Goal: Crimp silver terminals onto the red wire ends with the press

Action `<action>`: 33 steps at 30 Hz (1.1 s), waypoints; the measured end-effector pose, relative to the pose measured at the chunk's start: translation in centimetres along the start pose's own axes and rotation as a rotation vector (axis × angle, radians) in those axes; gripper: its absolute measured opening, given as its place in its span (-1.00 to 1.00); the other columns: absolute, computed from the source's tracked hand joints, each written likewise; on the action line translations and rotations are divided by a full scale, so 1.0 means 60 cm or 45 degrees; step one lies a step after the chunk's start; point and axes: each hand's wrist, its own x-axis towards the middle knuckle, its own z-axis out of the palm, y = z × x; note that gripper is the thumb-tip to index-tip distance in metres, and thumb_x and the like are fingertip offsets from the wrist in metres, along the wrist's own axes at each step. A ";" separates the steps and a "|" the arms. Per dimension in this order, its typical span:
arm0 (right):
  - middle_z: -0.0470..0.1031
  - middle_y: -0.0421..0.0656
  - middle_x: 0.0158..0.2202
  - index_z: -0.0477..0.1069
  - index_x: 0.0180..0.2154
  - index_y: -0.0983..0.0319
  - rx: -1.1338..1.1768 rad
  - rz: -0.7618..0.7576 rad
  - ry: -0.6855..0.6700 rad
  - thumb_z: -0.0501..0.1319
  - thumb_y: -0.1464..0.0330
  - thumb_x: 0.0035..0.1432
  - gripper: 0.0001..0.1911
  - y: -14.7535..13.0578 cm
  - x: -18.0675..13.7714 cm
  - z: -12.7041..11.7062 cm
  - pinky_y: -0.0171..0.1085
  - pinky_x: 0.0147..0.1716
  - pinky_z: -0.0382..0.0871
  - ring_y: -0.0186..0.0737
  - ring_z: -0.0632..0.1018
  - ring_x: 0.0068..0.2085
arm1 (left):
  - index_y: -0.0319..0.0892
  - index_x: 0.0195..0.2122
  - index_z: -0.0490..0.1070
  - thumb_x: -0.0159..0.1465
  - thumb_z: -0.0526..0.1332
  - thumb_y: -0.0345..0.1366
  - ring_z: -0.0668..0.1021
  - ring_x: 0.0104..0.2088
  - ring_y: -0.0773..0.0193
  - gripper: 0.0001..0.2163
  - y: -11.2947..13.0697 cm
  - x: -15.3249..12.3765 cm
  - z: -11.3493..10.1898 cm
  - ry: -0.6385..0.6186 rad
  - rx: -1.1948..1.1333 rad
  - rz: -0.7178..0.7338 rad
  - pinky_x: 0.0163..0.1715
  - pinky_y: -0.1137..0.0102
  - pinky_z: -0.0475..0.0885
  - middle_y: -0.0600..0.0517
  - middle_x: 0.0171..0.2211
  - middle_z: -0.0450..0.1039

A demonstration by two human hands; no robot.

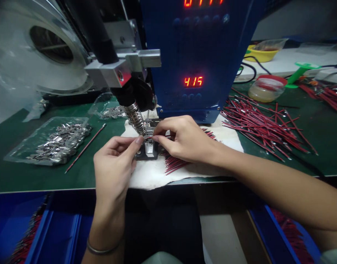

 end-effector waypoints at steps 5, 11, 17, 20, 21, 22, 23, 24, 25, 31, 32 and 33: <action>0.57 -0.16 -0.39 0.53 -0.35 0.31 0.039 0.014 -0.083 0.24 0.45 0.15 -0.91 -0.001 -0.001 -0.002 -0.37 -0.37 0.32 -0.35 0.50 -0.40 | -0.21 -0.43 0.53 0.08 0.43 -0.21 0.19 -0.69 0.54 -0.82 -0.001 0.000 -0.001 -0.003 0.010 -0.007 -0.66 0.55 0.19 0.14 -0.62 0.34; 0.58 -0.17 -0.36 0.55 -0.29 0.29 0.033 0.061 -0.082 0.24 0.43 0.18 -0.89 -0.001 -0.001 0.001 -0.37 -0.36 0.31 -0.36 0.50 -0.40 | -0.22 -0.43 0.53 0.06 0.43 -0.20 0.19 -0.69 0.52 -0.80 0.000 0.001 0.000 0.018 0.036 -0.019 -0.67 0.53 0.17 0.14 -0.63 0.33; 0.58 -0.17 -0.35 0.56 -0.29 0.31 0.032 0.076 -0.069 0.25 0.43 0.18 -0.89 -0.003 0.000 0.003 -0.38 -0.37 0.29 -0.37 0.50 -0.40 | -0.22 -0.43 0.53 0.08 0.43 -0.21 0.17 -0.69 0.55 -0.81 -0.002 0.001 -0.001 0.013 0.024 -0.020 -0.66 0.54 0.17 0.14 -0.61 0.34; 0.59 -0.17 -0.36 0.56 -0.28 0.31 0.034 0.093 -0.059 0.25 0.44 0.17 -0.89 -0.005 -0.001 0.003 -0.38 -0.37 0.28 -0.38 0.49 -0.41 | -0.22 -0.42 0.53 0.08 0.43 -0.22 0.18 -0.69 0.55 -0.82 -0.002 0.000 -0.002 0.009 0.022 -0.022 -0.66 0.54 0.17 0.13 -0.60 0.35; 0.59 -0.17 -0.36 0.56 -0.29 0.31 0.033 0.105 -0.057 0.25 0.45 0.17 -0.89 -0.006 -0.001 0.004 -0.38 -0.38 0.28 -0.38 0.49 -0.41 | -0.22 -0.42 0.53 0.08 0.43 -0.22 0.18 -0.69 0.55 -0.82 -0.002 0.000 -0.001 0.007 0.019 -0.023 -0.66 0.54 0.17 0.13 -0.59 0.36; 0.59 -0.18 -0.37 0.56 -0.30 0.31 0.032 0.120 -0.055 0.25 0.45 0.16 -0.89 -0.007 -0.001 0.004 -0.38 -0.38 0.28 -0.38 0.49 -0.42 | -0.22 -0.42 0.53 0.08 0.43 -0.22 0.18 -0.69 0.55 -0.82 -0.002 0.000 -0.001 0.006 0.015 -0.024 -0.66 0.54 0.17 0.13 -0.59 0.37; 0.58 -0.18 -0.37 0.56 -0.30 0.30 0.035 0.137 -0.053 0.25 0.45 0.16 -0.90 -0.007 -0.002 0.004 -0.38 -0.39 0.28 -0.38 0.49 -0.42 | -0.22 -0.42 0.53 0.08 0.43 -0.22 0.19 -0.69 0.54 -0.82 -0.001 0.000 -0.001 0.004 0.013 -0.025 -0.66 0.54 0.17 0.12 -0.58 0.37; 0.58 -0.19 -0.38 0.56 -0.30 0.30 0.042 0.158 -0.050 0.25 0.45 0.16 -0.89 -0.008 -0.002 0.004 -0.38 -0.40 0.27 -0.39 0.48 -0.44 | -0.22 -0.43 0.53 0.07 0.43 -0.22 0.19 -0.69 0.54 -0.81 -0.001 0.000 -0.001 0.005 0.010 -0.024 -0.66 0.53 0.17 0.12 -0.58 0.38; 0.58 -0.20 -0.39 0.57 -0.31 0.29 0.055 0.184 -0.049 0.25 0.44 0.16 -0.89 -0.009 -0.003 0.005 -0.39 -0.41 0.27 -0.40 0.47 -0.45 | -0.22 -0.43 0.52 0.07 0.43 -0.22 0.20 -0.68 0.53 -0.81 -0.001 -0.001 0.000 0.005 0.007 -0.026 -0.67 0.53 0.17 0.12 -0.58 0.38; 0.53 -0.26 -0.50 0.57 -0.34 0.26 0.151 0.348 -0.058 0.25 0.38 0.17 -0.88 -0.013 -0.005 0.007 -0.41 -0.53 0.20 -0.45 0.39 -0.56 | -0.22 -0.41 0.53 0.08 0.43 -0.22 0.26 -0.65 0.51 -0.81 -0.003 -0.001 -0.001 -0.006 -0.015 -0.028 -0.64 0.54 0.20 0.08 -0.53 0.44; 0.51 -0.26 -0.52 0.57 -0.35 0.26 0.159 0.362 -0.056 0.25 0.37 0.16 -0.87 -0.014 -0.005 0.008 -0.41 -0.54 0.19 -0.46 0.37 -0.57 | -0.22 -0.41 0.53 0.08 0.43 -0.21 0.27 -0.64 0.51 -0.81 -0.004 -0.001 -0.001 -0.006 -0.011 -0.025 -0.64 0.54 0.20 0.07 -0.52 0.45; 0.50 -0.26 -0.53 0.57 -0.35 0.26 0.167 0.374 -0.057 0.25 0.36 0.16 -0.87 -0.014 -0.005 0.008 -0.41 -0.54 0.18 -0.46 0.36 -0.58 | -0.22 -0.41 0.53 0.07 0.43 -0.21 0.29 -0.64 0.50 -0.80 -0.004 0.000 -0.001 -0.006 -0.007 -0.023 -0.64 0.54 0.21 0.07 -0.51 0.45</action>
